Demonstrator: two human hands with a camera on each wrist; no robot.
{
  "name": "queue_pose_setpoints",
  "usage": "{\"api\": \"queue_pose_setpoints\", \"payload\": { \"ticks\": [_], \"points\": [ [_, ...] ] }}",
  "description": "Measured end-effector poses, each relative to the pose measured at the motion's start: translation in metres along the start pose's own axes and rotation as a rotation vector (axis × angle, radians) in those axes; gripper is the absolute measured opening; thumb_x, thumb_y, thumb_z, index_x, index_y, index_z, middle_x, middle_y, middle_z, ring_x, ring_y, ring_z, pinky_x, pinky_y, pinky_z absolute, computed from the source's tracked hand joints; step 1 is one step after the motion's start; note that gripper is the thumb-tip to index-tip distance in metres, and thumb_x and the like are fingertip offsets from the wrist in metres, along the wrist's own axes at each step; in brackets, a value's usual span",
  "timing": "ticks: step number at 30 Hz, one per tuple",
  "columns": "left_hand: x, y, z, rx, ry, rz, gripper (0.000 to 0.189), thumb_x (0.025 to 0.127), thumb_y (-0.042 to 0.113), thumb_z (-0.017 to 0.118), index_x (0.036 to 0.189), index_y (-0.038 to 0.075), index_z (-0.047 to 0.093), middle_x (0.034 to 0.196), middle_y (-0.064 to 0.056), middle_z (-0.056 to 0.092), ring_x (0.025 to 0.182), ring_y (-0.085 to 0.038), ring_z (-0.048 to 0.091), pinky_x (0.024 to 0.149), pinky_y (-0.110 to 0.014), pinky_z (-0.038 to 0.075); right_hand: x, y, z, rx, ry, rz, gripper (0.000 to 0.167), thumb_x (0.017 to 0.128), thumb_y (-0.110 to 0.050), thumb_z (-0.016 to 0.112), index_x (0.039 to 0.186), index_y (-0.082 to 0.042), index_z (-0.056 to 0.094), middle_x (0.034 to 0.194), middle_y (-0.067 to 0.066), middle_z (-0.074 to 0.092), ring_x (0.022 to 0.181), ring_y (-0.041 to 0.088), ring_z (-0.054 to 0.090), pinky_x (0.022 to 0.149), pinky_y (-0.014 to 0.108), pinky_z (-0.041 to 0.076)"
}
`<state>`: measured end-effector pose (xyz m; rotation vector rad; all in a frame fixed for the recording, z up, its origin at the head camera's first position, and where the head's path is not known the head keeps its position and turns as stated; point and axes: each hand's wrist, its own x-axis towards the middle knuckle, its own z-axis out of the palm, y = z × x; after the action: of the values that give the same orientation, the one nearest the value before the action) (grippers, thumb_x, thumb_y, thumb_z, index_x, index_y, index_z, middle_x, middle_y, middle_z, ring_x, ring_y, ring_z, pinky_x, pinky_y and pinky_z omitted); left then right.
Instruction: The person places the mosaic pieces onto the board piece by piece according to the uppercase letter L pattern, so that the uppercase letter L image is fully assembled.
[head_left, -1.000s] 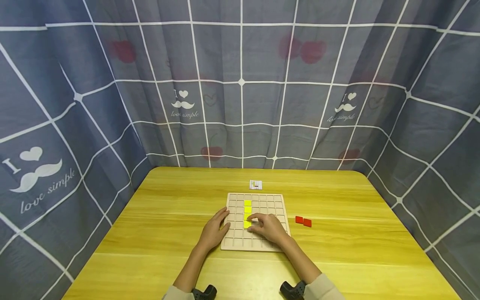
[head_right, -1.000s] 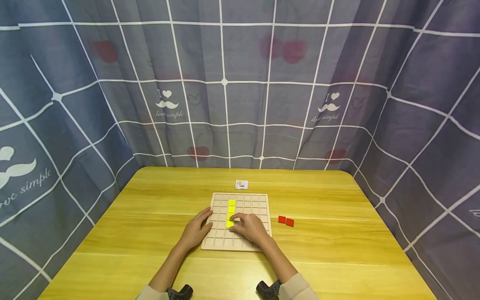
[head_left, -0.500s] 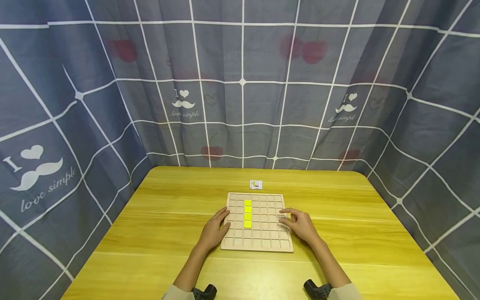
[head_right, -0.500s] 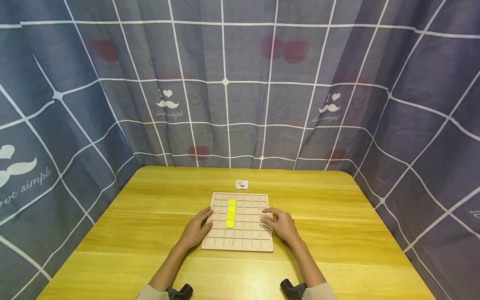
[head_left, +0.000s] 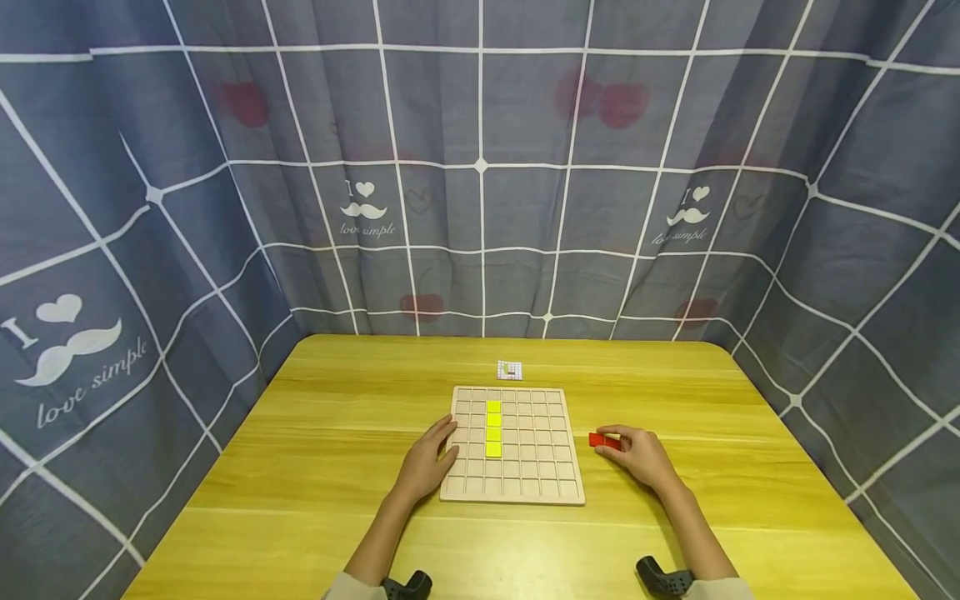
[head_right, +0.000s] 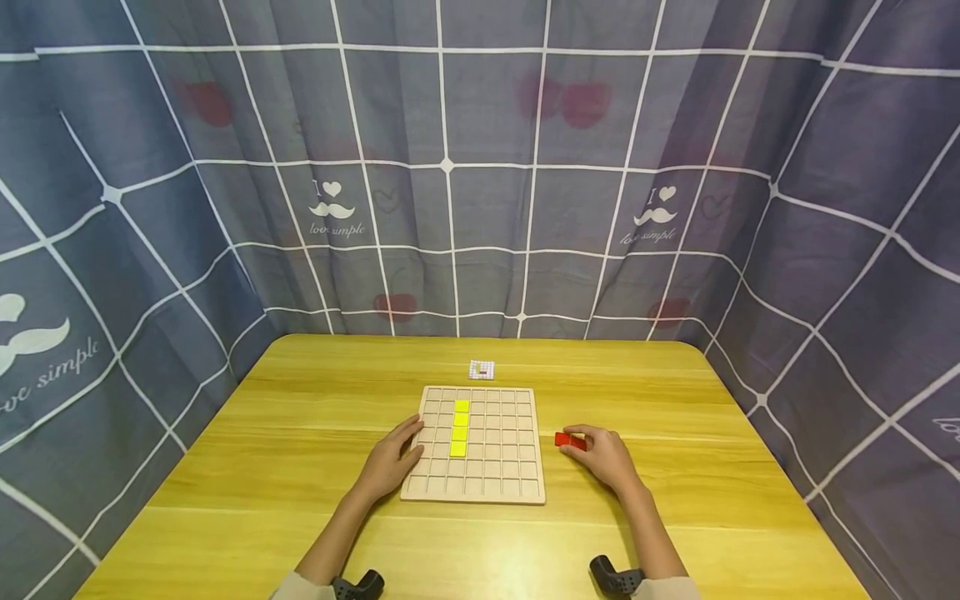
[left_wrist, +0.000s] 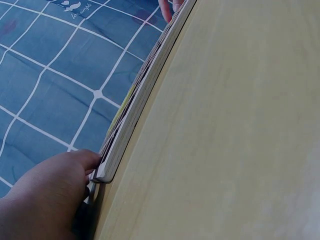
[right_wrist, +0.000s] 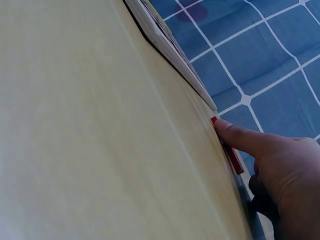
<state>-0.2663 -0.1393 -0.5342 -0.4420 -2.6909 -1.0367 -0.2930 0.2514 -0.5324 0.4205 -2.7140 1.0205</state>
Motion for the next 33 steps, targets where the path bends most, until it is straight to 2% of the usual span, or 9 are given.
{"api": "queue_pose_setpoints", "payload": {
  "ticks": [2,5,11,13,17,21,28,33],
  "points": [
    [0.0,0.0,0.0,-0.002,-0.001,0.0,0.044,0.092,0.021,0.057,0.132,0.005,0.05,0.142,-0.007,0.04,0.128,-0.031,0.037,0.102,-0.048,0.034,0.0,0.001,0.001,-0.022,-0.013,0.007,0.036,0.076,-0.039,0.073,0.103,-0.015,0.071,0.051,-0.005,0.036,0.046,0.007,0.025,0.043,0.021,0.022],
    [0.0,0.0,-0.001,0.002,0.001,0.001,0.044,0.092,0.022,0.057,0.132,0.005,0.05,0.142,-0.007,0.04,0.128,-0.031,0.037,0.102,-0.048,0.033,0.003,0.0,0.002,-0.027,0.008,-0.006,0.033,0.078,-0.038,0.071,0.102,-0.016,0.071,0.051,-0.006,0.035,0.045,0.007,0.024,0.042,0.021,0.022],
    [0.0,0.0,-0.002,0.001,0.003,0.0,0.044,0.092,0.021,0.057,0.132,0.004,0.05,0.142,-0.007,0.04,0.128,-0.031,0.037,0.102,-0.048,0.033,0.008,-0.019,0.01,0.042,0.089,-0.096,0.028,0.078,-0.035,0.073,0.1,-0.018,0.071,0.048,-0.01,0.031,0.043,0.003,0.021,0.039,0.02,0.022],
    [0.0,0.0,-0.002,-0.004,-0.002,-0.002,0.044,0.092,0.021,0.057,0.132,0.005,0.05,0.142,-0.007,0.04,0.128,-0.031,0.037,0.102,-0.048,0.033,0.009,-0.029,0.018,0.069,0.07,-0.141,0.028,0.077,-0.035,0.073,0.099,-0.019,0.071,0.047,-0.012,0.03,0.042,0.0,0.02,0.038,0.018,0.021],
    [0.0,0.0,-0.002,-0.017,-0.004,0.004,0.044,0.092,0.021,0.057,0.132,0.004,0.049,0.142,-0.008,0.04,0.128,-0.032,0.037,0.102,-0.05,0.033,0.01,-0.049,0.036,0.115,-0.023,-0.23,0.025,0.077,-0.035,0.073,0.098,-0.021,0.071,0.047,-0.015,0.028,0.043,-0.003,0.019,0.04,0.016,0.02],
    [0.001,-0.001,-0.002,-0.012,0.004,0.007,0.044,0.092,0.021,0.056,0.132,0.004,0.049,0.142,-0.008,0.04,0.128,-0.032,0.037,0.102,-0.049,0.033,0.013,-0.067,0.054,0.126,-0.074,-0.275,0.021,0.078,-0.035,0.073,0.096,-0.024,0.07,0.049,-0.016,0.03,0.043,-0.003,0.021,0.04,0.016,0.021],
    [0.0,-0.001,0.0,-0.013,-0.001,0.001,0.045,0.092,0.021,0.057,0.132,0.004,0.049,0.142,-0.007,0.04,0.129,-0.03,0.037,0.102,-0.048,0.033,0.021,-0.087,0.076,0.095,-0.104,-0.289,0.02,0.079,-0.035,0.072,0.096,-0.023,0.071,0.048,-0.016,0.031,0.043,-0.002,0.022,0.041,0.016,0.021],
    [-0.001,0.0,0.0,-0.017,-0.01,-0.004,0.045,0.092,0.021,0.056,0.133,0.004,0.049,0.143,-0.007,0.038,0.129,-0.032,0.036,0.102,-0.049,0.033,0.024,-0.092,0.084,0.051,-0.068,-0.311,0.02,0.077,-0.035,0.074,0.094,-0.025,0.071,0.048,-0.017,0.032,0.044,-0.003,0.023,0.041,0.016,0.022]
  ]
}}
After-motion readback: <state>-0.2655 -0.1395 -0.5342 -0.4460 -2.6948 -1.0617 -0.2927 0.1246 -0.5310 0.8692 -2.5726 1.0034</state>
